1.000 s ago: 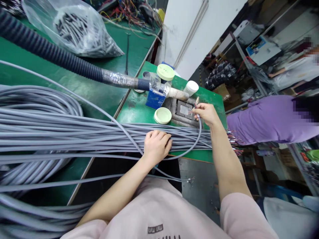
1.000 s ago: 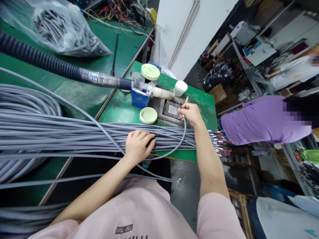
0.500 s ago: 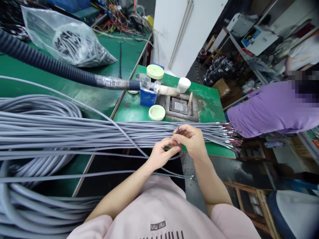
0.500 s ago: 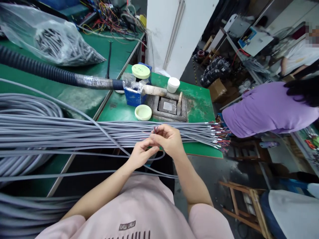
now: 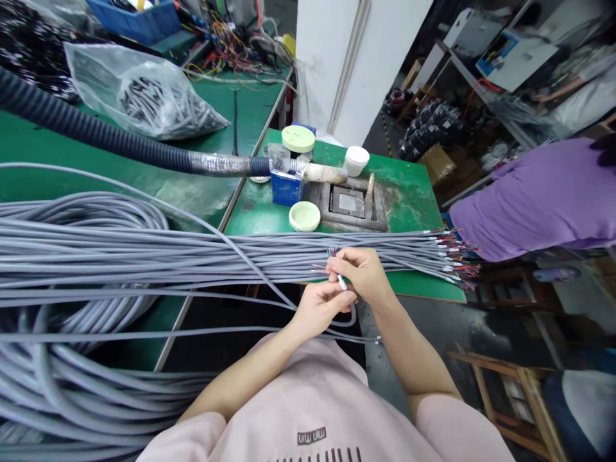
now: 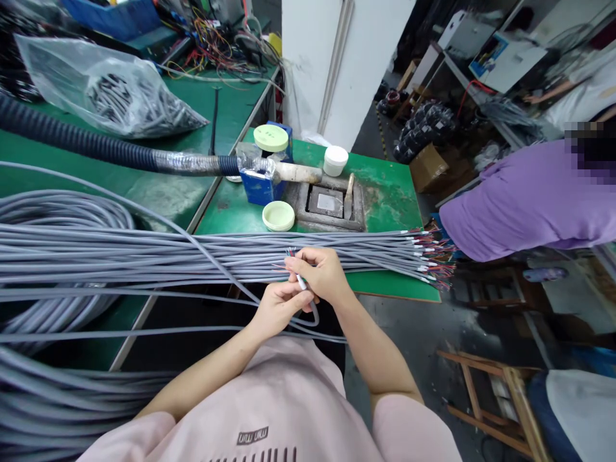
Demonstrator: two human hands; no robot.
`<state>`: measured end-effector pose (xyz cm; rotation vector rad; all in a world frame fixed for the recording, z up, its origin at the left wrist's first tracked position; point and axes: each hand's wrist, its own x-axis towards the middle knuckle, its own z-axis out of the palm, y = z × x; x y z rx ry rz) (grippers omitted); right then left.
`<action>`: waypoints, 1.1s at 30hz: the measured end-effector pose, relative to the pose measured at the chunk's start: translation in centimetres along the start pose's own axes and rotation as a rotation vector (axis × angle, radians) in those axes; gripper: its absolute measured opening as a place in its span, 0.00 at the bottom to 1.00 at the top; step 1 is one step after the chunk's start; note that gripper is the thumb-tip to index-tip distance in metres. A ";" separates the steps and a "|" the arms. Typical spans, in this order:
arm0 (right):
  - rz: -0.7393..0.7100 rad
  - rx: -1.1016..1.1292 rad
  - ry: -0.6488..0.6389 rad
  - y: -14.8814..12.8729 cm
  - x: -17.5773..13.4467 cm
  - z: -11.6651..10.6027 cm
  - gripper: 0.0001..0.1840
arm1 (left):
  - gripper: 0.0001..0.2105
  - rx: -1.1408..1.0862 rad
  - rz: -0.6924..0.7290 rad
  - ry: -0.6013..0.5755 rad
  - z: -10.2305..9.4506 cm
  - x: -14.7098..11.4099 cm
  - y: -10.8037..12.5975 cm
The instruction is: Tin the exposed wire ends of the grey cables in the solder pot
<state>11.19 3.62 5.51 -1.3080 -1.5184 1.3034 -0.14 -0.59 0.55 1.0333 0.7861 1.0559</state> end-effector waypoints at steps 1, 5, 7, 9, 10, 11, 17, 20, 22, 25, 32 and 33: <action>-0.006 0.017 -0.006 0.1 0.0 -0.1 0.16 | 0.17 -0.002 -0.006 -0.001 0.1 0.0 0.0; 0.013 0.072 -0.030 0.4 0.0 -0.4 0.16 | 0.17 -0.002 -0.020 -0.002 0.3 -0.2 0.2; 0.026 0.101 -0.046 0.6 0.0 -0.4 0.16 | 0.17 0.013 -0.026 -0.004 0.3 -0.2 0.2; 0.045 0.130 -0.062 0.7 0.1 -0.5 0.16 | 0.17 0.028 -0.025 -0.010 0.4 -0.3 0.1; 0.056 0.143 -0.069 0.8 0.1 -0.5 0.15 | 0.17 0.035 -0.021 -0.013 0.4 -0.3 0.0; 0.068 0.154 -0.074 0.9 0.1 -0.5 0.15 | 0.18 0.040 -0.017 -0.018 0.4 -0.3 0.0; 0.063 0.199 0.001 1.1 -0.8 -1.2 0.16 | 0.18 0.128 0.004 -0.128 0.3 -0.1 -0.3; 0.040 0.372 0.122 1.0 -2.6 -2.4 0.15 | 0.14 0.317 0.058 -0.318 0.5 0.0 -0.7; 0.035 0.518 0.206 1.2 -4.3 -3.6 0.14 | 0.11 0.457 0.118 -0.462 1.0 -0.2 -1.4; 0.044 0.640 0.369 2.2 -7.5 -6.0 0.13 | 0.11 0.604 0.146 -0.637 2.1 -0.7 -3.0; 0.105 0.708 0.754 6.0 -15.7 -10.0 0.14 | 0.13 0.825 0.167 -0.848 3.3 -1.0 -3.6; 0.105 0.709 0.774 5.9 -16.3 -9.6 0.14 | 0.13 0.821 0.159 -0.865 3.4 -0.9 -3.4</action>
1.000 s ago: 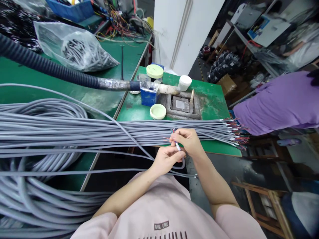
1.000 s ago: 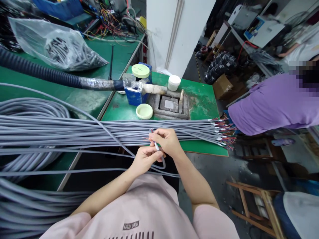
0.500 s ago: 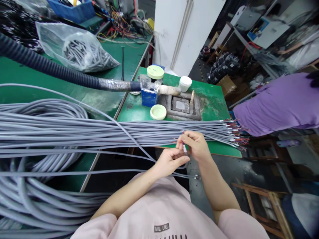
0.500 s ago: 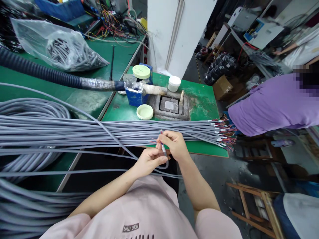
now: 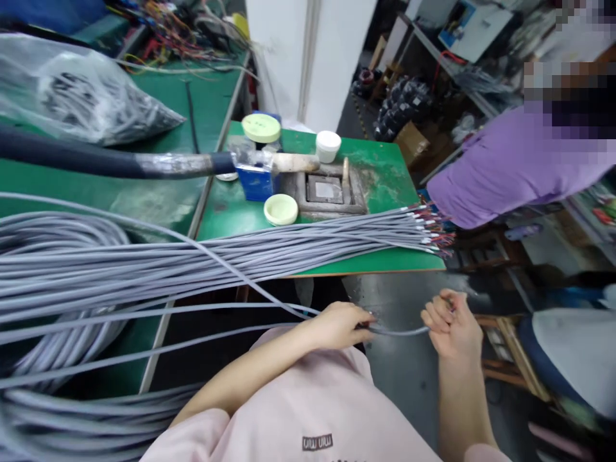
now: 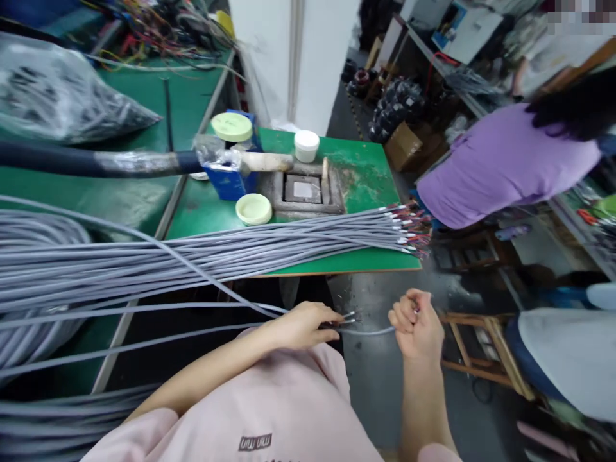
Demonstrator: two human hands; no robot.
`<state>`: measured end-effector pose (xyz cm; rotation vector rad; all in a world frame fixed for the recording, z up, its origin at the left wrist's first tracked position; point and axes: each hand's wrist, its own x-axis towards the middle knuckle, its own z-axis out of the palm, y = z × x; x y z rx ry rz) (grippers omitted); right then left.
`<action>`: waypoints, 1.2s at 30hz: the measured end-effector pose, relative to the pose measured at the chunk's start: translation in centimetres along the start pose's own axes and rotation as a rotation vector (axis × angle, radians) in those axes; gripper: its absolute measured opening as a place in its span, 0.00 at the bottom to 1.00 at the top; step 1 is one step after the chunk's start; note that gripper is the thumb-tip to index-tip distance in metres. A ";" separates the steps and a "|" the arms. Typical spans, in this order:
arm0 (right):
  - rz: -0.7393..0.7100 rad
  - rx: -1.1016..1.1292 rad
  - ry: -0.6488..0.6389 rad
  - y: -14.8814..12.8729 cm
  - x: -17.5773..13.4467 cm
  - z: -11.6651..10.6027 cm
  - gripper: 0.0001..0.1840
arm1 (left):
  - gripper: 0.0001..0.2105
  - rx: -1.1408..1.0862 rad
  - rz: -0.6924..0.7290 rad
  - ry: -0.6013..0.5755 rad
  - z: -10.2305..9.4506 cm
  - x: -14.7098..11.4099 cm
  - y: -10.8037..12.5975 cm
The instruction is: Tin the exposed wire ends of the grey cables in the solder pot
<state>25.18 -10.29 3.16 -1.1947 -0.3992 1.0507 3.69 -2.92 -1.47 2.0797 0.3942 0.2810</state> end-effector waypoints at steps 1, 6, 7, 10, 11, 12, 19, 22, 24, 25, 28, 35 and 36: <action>-0.008 0.000 0.003 0.1 -0.6 0.2 0.14 | 0.13 -0.017 -0.002 -0.010 -0.1 0.1 0.2; -0.004 -0.047 -0.203 1.0 -2.1 5.3 0.24 | 0.18 -0.383 -0.031 0.210 -0.8 0.3 1.2; 0.006 -0.060 -0.258 1.2 -2.0 6.4 0.27 | 0.19 -0.469 -0.020 0.280 -1.2 0.2 1.4; 0.036 -0.116 -0.432 2.0 -1.9 9.1 0.36 | 0.22 -0.594 0.068 0.430 -2.8 -0.6 2.0; 0.037 -0.144 -0.477 2.2 -1.9 9.8 0.38 | 0.22 -0.594 0.094 0.465 -3.2 -0.9 2.1; 0.025 -0.180 -0.509 2.5 -1.9 10.4 0.40 | 0.21 -0.576 0.110 0.502 -3.6 -1.1 2.2; -0.039 -0.451 -0.681 3.6 -2.0 13.0 0.45 | 0.05 -0.408 0.113 0.889 -4.3 -1.8 1.9; 0.004 -0.473 -0.719 4.1 -1.7 13.6 0.46 | 0.08 -0.430 0.066 0.918 -4.5 -2.0 1.6; 0.017 -0.454 -0.714 4.5 -1.1 13.9 0.47 | 0.07 -0.420 0.046 0.914 -4.5 -2.1 1.4; 0.019 -0.445 -0.712 4.6 -0.8 14.1 0.48 | 0.06 -0.399 0.040 0.919 -4.5 -2.0 1.2; 0.033 -0.437 -0.713 5.1 0.5 14.6 0.48 | 0.05 -0.300 0.030 0.963 -4.6 -1.8 1.0; -0.028 -0.409 -0.684 6.9 1.7 13.4 0.29 | 0.07 -0.512 -0.054 1.205 -6.2 -1.4 -0.1; -0.036 -0.438 -0.647 7.2 1.6 12.9 0.20 | 0.08 -0.567 -0.057 1.193 -6.5 -1.4 -0.3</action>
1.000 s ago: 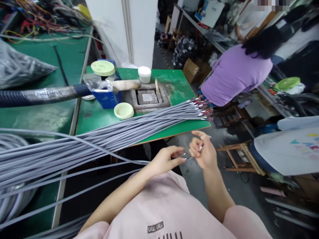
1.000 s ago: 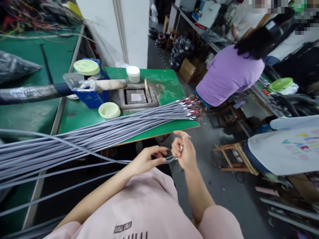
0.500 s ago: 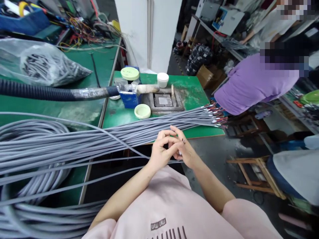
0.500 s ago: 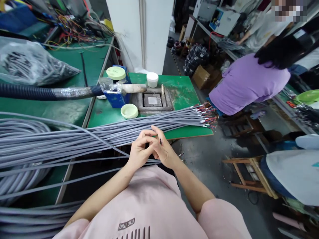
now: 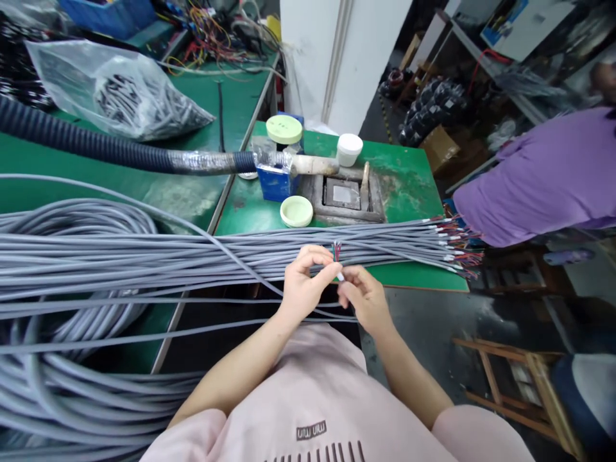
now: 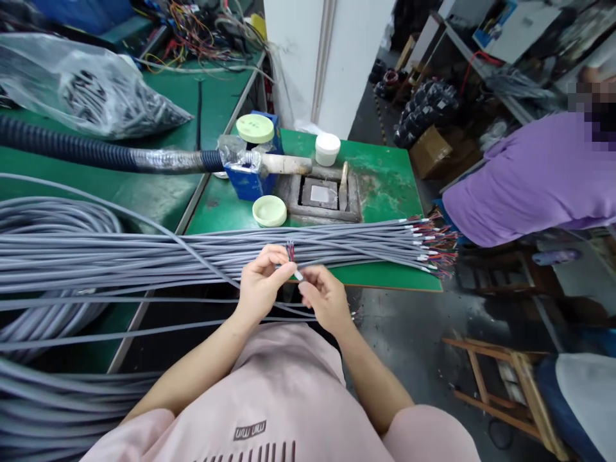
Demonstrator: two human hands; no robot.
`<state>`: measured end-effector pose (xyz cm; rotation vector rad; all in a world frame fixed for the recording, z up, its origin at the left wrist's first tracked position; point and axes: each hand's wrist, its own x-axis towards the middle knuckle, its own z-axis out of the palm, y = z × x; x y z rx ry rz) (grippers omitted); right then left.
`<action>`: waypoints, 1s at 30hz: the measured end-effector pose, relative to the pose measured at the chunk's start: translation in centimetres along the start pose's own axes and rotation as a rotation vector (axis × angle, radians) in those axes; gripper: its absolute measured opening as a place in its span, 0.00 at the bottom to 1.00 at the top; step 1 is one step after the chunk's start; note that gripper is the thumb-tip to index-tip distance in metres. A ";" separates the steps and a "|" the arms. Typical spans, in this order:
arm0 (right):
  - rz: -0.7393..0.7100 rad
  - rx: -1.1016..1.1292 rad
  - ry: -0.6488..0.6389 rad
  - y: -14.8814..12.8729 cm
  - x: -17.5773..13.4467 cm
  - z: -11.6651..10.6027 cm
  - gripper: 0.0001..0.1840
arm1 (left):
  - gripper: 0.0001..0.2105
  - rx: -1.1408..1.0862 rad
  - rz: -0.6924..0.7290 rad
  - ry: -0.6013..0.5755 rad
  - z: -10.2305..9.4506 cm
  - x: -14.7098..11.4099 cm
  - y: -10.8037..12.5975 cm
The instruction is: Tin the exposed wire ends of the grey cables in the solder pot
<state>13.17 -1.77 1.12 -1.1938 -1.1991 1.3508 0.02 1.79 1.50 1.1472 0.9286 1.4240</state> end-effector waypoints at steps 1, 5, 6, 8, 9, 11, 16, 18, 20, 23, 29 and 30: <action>0.017 0.003 0.024 0.4 -0.3 -0.1 0.15 | 0.09 -0.051 -0.046 -0.031 -0.2 0.3 -0.1; 0.143 0.322 -0.099 1.3 -0.8 -0.8 0.16 | 0.12 -0.307 -0.328 -0.255 -0.5 1.2 -0.5; 0.178 0.411 -0.154 1.3 -0.8 -0.9 0.17 | 0.12 -0.349 -0.386 -0.306 -0.5 1.2 -0.5; 0.238 0.529 -0.255 1.4 -0.7 -1.2 0.17 | 0.12 -0.399 -0.464 -0.378 -0.4 1.2 -0.6; 0.262 0.566 -0.291 1.4 -0.6 -1.3 0.17 | 0.12 -0.416 -0.483 -0.385 -0.3 1.2 -0.7; 0.307 0.613 -0.330 1.5 -0.3 -1.5 0.16 | 0.13 -0.437 -0.491 -0.339 0.0 1.1 -0.7; 0.357 0.654 -0.348 1.7 0.1 -1.5 0.15 | 0.17 -0.430 -0.423 -0.146 0.6 0.9 -0.7; 0.358 0.659 -0.355 1.7 0.2 -1.4 0.15 | 0.18 -0.418 -0.410 -0.113 0.8 0.8 -0.6; 0.364 0.653 -0.354 1.7 0.2 -1.4 0.15 | 0.18 -0.404 -0.406 -0.093 0.8 0.7 -0.5; 0.366 0.644 -0.343 1.7 0.0 -1.3 0.16 | 0.18 -0.395 -0.393 -0.090 0.9 0.5 -0.4; 0.347 0.643 -0.342 1.5 -0.4 -1.1 0.15 | 0.17 -0.379 -0.398 -0.097 0.7 0.2 -0.4; 0.343 0.641 -0.347 1.5 -0.4 -1.1 0.15 | 0.17 -0.376 -0.402 -0.099 0.7 0.1 -0.3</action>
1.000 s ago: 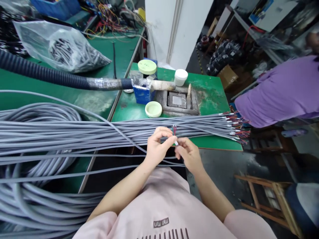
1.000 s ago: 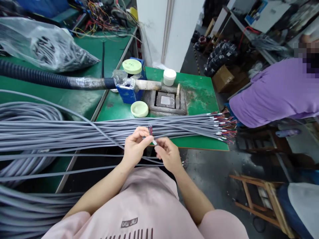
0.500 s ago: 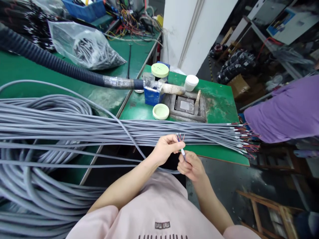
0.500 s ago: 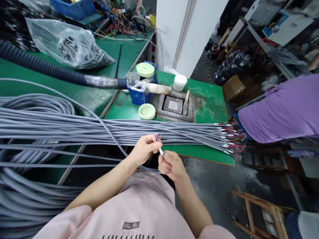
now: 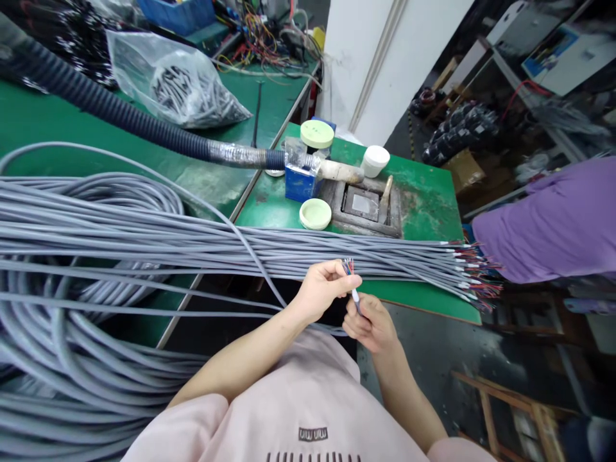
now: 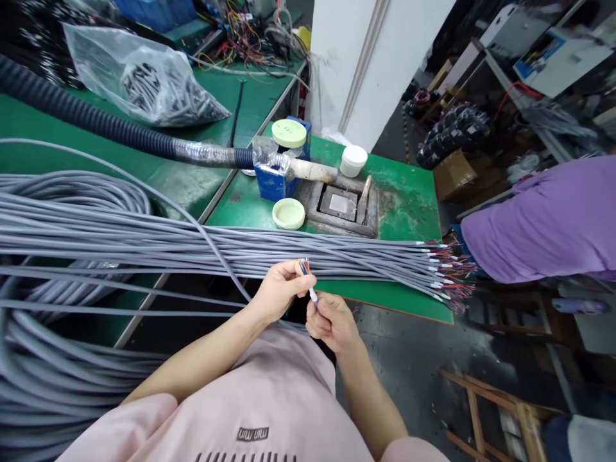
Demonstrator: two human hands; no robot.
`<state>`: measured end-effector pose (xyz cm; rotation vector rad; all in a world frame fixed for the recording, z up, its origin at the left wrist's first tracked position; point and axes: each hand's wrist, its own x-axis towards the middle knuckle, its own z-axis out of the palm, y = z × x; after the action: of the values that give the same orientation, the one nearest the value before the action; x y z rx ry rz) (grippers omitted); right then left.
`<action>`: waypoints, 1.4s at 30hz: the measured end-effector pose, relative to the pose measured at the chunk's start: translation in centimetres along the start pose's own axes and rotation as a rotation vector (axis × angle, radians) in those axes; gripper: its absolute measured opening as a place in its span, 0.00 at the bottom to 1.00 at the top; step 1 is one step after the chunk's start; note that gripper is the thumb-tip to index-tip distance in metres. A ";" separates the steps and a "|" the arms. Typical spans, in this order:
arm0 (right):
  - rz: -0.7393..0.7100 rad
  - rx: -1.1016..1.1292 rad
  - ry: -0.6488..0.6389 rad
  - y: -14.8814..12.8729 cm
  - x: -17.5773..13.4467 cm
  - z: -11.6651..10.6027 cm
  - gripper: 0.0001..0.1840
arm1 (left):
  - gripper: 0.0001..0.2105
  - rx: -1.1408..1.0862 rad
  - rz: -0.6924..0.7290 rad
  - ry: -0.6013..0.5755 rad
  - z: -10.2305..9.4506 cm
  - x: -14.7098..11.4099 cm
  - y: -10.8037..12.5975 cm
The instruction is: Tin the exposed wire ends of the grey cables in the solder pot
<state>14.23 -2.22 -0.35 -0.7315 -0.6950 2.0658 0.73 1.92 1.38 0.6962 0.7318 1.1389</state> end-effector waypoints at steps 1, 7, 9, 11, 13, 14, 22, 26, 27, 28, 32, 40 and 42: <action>-0.003 -0.003 -0.005 0.0 0.0 0.1 0.15 | 0.17 0.002 -0.003 0.001 0.0 -0.1 0.1; -0.002 -0.042 -0.002 0.1 0.1 0.2 0.16 | 0.17 0.014 0.005 0.004 -0.1 -0.5 0.3; 0.004 -0.048 0.010 0.1 0.1 0.2 0.17 | 0.17 0.018 0.011 0.007 -0.1 -0.6 0.3; 0.011 -0.047 0.018 0.1 0.1 0.2 0.17 | 0.17 0.025 0.017 0.010 -0.2 -0.6 0.2; 0.013 -0.040 0.017 0.1 0.1 0.2 0.17 | 0.17 0.035 0.023 0.016 -0.1 -0.6 0.1; 0.013 -0.037 0.014 0.1 0.1 0.2 0.16 | 0.18 0.041 0.026 0.019 -0.1 -0.6 0.0; 0.037 -0.047 0.048 0.3 0.1 -0.1 0.18 | 0.19 0.059 0.029 0.047 0.1 -0.4 0.0; 0.029 0.000 0.007 0.4 0.0 -0.4 0.17 | 0.19 0.047 0.035 0.050 0.3 -0.3 0.0; 0.028 0.007 0.001 0.4 0.0 -0.5 0.16 | 0.19 0.048 0.038 0.054 0.4 -0.3 -0.1; 0.028 0.013 -0.002 0.4 0.0 -0.5 0.16 | 0.19 0.052 0.039 0.058 0.4 -0.3 -0.1; 0.029 0.024 -0.011 0.6 -0.1 -0.9 0.16 | 0.21 0.076 0.030 0.086 0.7 -0.3 -0.1; 0.061 0.004 0.004 0.8 -0.4 -1.3 0.17 | 0.22 0.087 0.053 0.099 1.2 -0.3 0.2; 0.070 -0.009 0.013 0.9 -0.3 -1.3 0.18 | 0.22 0.094 0.057 0.100 1.2 -0.3 0.1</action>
<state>14.83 -2.64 -1.76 -0.7842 -0.6802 2.1205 1.54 1.52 2.21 0.7469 0.8593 1.2038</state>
